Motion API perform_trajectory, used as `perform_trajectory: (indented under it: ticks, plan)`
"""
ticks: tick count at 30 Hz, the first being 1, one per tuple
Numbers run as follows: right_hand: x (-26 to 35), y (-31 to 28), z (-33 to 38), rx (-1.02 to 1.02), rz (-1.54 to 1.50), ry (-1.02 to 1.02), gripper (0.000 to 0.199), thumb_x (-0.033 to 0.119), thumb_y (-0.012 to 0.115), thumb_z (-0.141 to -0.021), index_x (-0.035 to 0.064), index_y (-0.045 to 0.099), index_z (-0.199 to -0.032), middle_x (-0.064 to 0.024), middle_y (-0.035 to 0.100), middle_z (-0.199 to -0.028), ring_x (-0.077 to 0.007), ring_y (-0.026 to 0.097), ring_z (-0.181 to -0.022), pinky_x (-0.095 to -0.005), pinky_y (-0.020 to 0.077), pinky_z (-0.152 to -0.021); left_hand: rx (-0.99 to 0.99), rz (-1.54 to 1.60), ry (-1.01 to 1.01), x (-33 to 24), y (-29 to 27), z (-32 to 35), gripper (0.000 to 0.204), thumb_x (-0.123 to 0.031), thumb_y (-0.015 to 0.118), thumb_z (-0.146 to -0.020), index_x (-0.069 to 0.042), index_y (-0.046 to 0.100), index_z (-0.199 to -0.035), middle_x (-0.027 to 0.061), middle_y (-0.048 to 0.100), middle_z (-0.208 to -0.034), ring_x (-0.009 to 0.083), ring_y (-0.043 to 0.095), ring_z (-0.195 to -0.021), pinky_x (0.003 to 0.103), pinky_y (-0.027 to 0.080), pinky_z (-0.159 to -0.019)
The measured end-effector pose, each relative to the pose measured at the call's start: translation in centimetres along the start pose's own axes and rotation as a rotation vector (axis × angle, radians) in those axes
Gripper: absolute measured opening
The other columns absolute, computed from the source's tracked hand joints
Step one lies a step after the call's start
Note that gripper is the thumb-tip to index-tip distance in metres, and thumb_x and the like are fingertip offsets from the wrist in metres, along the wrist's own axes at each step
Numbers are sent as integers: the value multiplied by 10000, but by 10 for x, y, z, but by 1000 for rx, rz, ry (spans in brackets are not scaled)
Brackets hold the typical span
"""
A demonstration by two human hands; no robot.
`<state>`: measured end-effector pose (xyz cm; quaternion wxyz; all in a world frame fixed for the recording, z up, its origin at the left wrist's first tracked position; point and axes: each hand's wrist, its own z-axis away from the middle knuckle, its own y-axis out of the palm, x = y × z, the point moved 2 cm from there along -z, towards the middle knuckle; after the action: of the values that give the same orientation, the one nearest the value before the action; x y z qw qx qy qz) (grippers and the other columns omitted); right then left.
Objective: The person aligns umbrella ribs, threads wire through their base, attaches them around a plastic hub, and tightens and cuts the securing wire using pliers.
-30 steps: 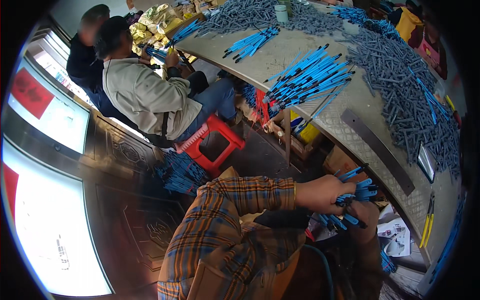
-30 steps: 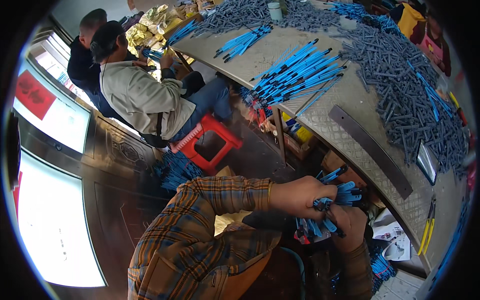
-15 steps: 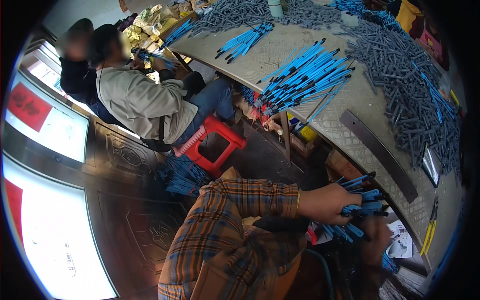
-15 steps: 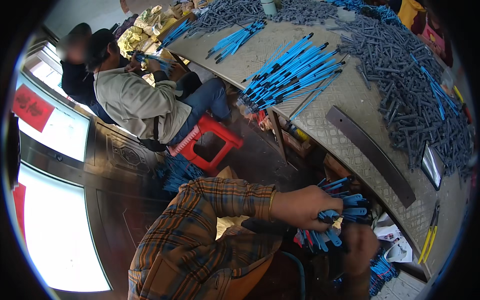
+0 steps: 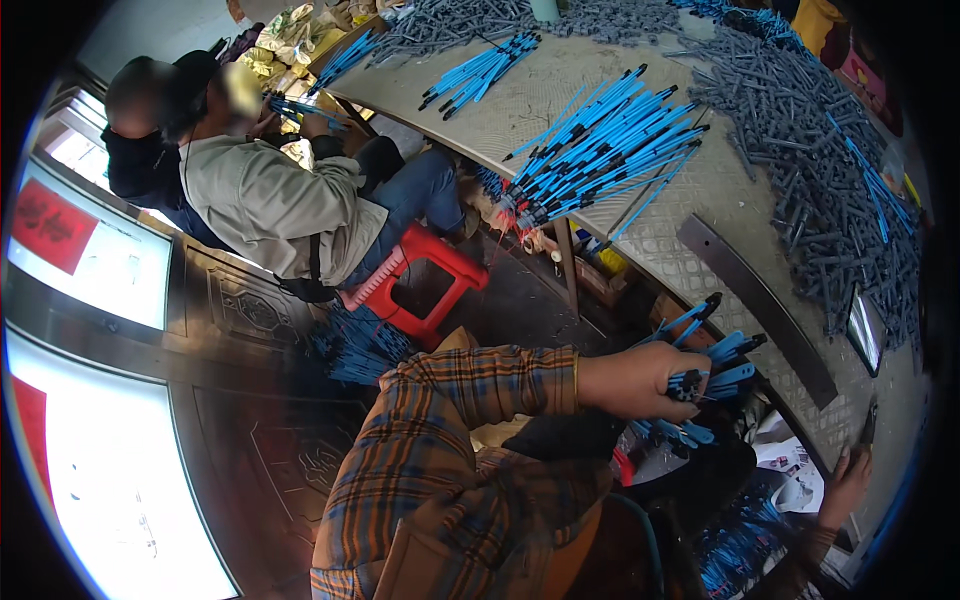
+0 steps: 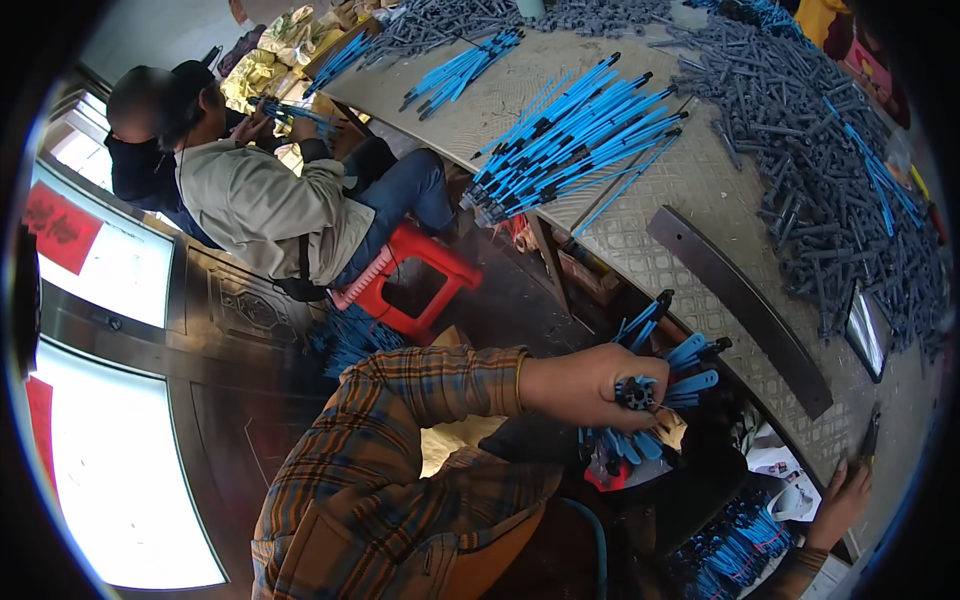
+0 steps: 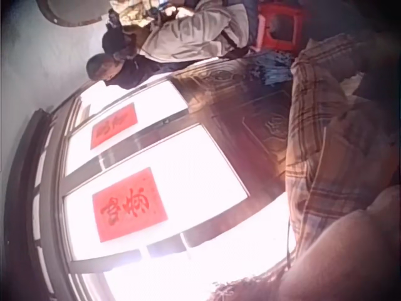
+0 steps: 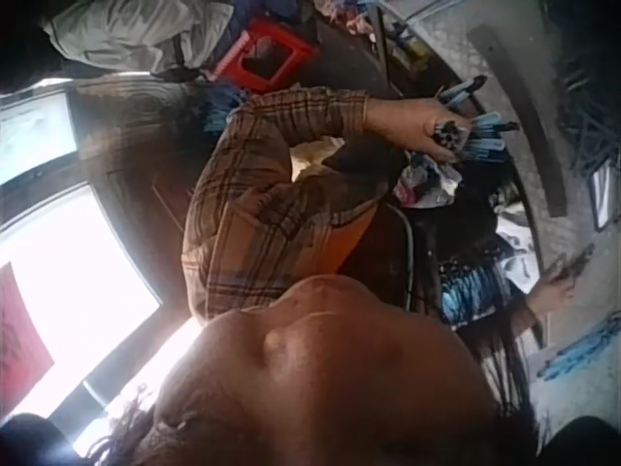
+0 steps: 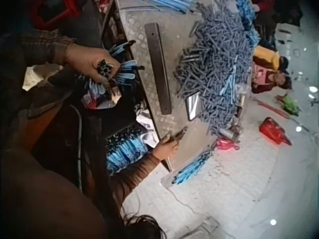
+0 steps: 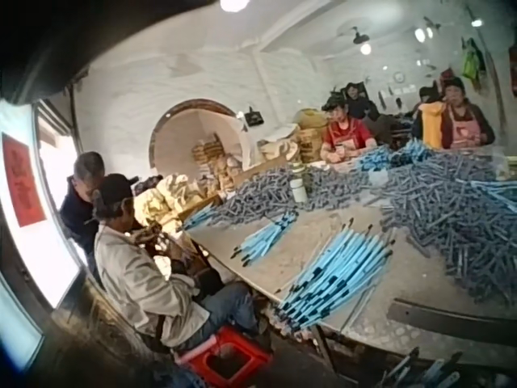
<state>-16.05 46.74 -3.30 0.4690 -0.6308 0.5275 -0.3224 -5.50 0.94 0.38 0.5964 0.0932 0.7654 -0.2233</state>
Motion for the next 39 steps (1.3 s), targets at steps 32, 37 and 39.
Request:
perform_trajectory:
  ticks: [32, 37, 39]
  plan:
    - [209, -85, 33, 9, -414, -541, 309, 101, 624, -675, 28, 587, -974, -124, 464, -1210, -298, 444, -1086, -446, 318, -927, 118, -14, -354, -24, 24, 2, 482, -24, 724, -662, -7, 564, -1116, 30, 590, -800, 89, 548, -741, 239, 462, -682]
    - [219, -77, 26, -79, -385, -528, 324, 117, 625, -662, 36, 592, -974, -119, 453, -1213, -297, 436, -1079, -447, 320, -918, 130, -49, -300, -23, 23, -1, 470, -75, 729, -699, -42, 557, -1135, 24, 610, -840, 68, 545, -754, 224, 450, -682]
    - [221, -76, 24, -99, -372, -549, 315, 120, 629, -662, 40, 594, -964, -113, 460, -1199, -290, 445, -1054, -441, 330, -898, 127, -42, -283, -20, 20, 2, 470, -76, 730, -697, -39, 557, -1133, 32, 615, -864, 74, 552, -767, 229, 452, -695]
